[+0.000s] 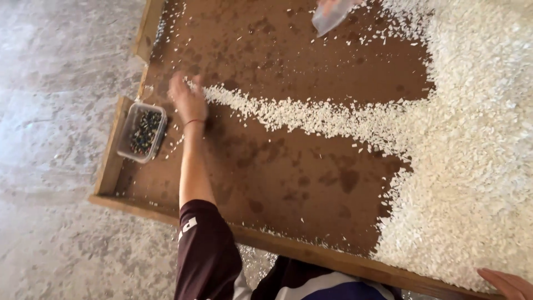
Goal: Sorting through white plastic flakes on a wooden tray to manually remove colored contaminants.
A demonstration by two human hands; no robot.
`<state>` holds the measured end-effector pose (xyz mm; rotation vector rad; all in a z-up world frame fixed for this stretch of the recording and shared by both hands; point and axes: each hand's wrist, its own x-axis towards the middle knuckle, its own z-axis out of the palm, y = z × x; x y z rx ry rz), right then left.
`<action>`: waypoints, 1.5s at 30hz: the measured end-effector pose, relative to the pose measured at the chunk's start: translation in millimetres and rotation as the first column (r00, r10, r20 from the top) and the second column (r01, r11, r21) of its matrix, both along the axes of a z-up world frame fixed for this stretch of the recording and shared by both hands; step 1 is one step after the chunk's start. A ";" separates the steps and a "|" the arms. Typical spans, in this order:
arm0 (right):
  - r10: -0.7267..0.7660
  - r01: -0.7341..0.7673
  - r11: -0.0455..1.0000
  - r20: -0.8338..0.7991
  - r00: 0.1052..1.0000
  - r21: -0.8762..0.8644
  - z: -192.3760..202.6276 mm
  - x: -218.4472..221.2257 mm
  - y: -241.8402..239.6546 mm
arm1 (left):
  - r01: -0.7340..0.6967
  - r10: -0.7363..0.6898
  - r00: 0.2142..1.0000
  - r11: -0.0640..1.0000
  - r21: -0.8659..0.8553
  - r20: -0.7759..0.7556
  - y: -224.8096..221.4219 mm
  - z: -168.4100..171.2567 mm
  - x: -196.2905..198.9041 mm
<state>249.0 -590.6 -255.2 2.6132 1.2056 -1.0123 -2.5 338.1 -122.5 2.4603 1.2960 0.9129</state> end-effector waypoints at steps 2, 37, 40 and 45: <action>-0.101 -0.091 0.847 -0.326 0.940 -0.523 -10.3 22.2 5.6 | -0.172 0.172 0.985 0.984 -0.039 0.014 5.8 7.1 -19.9; -0.643 -0.108 0.395 0.359 0.676 0.912 197.7 -117.8 191.6 | 0.830 -0.833 0.549 0.553 -0.077 -0.071 -426.3 11.2 273.8; -0.645 -0.118 0.389 0.362 0.673 0.914 203.6 -117.2 195.3 | 0.892 -0.888 0.440 0.449 -0.049 -0.135 -374.5 -2.8 248.5; -0.621 -0.168 0.400 0.401 0.673 0.901 172.0 -112.1 175.8 | 0.909 -0.899 0.417 0.414 0.051 -0.136 -269.6 8.3 166.2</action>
